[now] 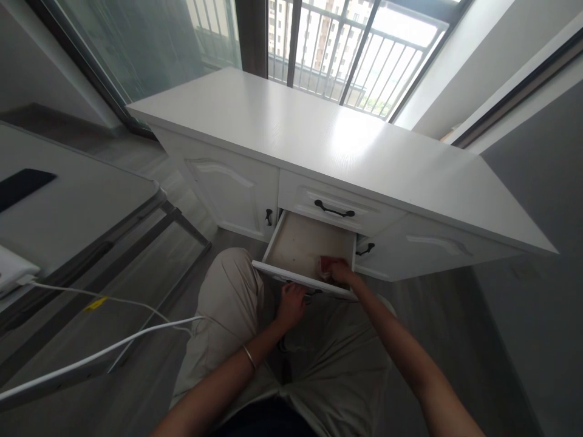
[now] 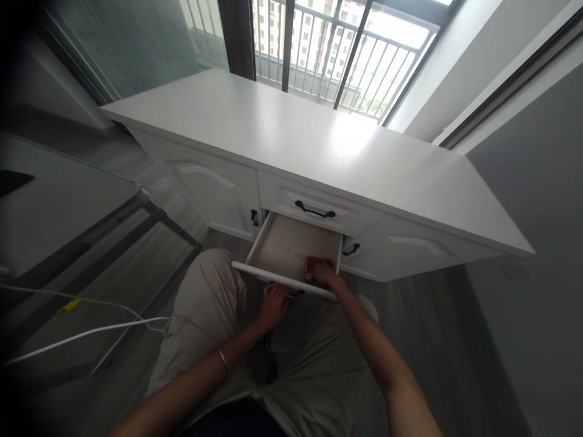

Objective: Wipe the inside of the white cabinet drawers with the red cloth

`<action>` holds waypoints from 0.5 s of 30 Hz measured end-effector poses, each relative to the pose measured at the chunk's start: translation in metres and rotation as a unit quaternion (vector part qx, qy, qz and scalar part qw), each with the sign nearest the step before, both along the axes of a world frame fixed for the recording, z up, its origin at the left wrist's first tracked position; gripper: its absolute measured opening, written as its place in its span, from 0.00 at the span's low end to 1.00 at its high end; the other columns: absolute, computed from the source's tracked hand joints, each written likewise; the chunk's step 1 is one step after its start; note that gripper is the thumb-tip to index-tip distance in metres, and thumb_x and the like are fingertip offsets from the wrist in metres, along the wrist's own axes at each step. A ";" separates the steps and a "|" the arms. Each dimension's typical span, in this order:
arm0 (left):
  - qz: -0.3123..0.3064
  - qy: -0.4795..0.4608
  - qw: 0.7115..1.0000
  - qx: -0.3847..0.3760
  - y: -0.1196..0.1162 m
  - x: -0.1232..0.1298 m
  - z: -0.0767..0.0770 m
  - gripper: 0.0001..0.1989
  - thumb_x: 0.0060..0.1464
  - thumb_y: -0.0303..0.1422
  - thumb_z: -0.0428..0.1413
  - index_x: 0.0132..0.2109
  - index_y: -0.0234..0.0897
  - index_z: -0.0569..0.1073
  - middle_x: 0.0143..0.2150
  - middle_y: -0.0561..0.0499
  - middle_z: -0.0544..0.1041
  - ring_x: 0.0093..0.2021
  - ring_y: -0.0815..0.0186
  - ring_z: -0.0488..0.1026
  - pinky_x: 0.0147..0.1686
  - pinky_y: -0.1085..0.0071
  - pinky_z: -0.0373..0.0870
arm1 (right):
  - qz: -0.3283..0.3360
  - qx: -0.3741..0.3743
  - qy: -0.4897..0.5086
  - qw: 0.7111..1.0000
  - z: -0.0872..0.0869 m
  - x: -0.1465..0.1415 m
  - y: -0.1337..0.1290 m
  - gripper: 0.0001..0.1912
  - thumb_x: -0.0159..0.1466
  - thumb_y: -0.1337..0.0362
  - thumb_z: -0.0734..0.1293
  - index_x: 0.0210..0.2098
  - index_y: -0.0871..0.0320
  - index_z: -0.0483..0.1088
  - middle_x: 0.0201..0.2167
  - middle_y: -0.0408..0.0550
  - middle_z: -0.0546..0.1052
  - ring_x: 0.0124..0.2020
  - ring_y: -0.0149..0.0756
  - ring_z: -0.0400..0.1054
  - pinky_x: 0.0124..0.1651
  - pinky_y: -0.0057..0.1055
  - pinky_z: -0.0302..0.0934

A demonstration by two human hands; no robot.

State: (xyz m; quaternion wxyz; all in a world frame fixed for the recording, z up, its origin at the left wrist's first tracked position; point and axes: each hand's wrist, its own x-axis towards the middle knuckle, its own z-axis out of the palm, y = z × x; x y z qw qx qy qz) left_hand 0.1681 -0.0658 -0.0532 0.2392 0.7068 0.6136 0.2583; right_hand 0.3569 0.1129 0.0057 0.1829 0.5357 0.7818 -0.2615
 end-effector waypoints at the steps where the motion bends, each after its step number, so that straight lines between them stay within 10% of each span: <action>1: -0.001 0.001 1.000 -0.001 0.000 0.000 0.001 0.21 0.55 0.20 0.53 0.52 0.42 0.78 0.52 0.47 0.82 0.59 0.54 0.73 0.66 0.48 0.57 | 0.010 -0.023 0.004 1.000 0.001 0.002 -0.007 0.11 0.64 0.64 0.70 0.41 0.56 0.85 0.41 0.56 0.85 0.46 0.46 0.80 0.48 0.31 0.67; 15: -0.007 0.008 1.000 -0.012 0.000 -0.001 -0.005 0.22 0.55 0.20 0.53 0.53 0.43 0.77 0.53 0.47 0.82 0.61 0.54 0.72 0.67 0.47 0.57 | 0.018 -0.137 -0.032 0.990 0.004 0.008 0.000 0.20 0.64 0.61 0.70 0.51 0.65 0.82 0.47 0.59 0.84 0.42 0.41 0.80 0.35 0.24 0.63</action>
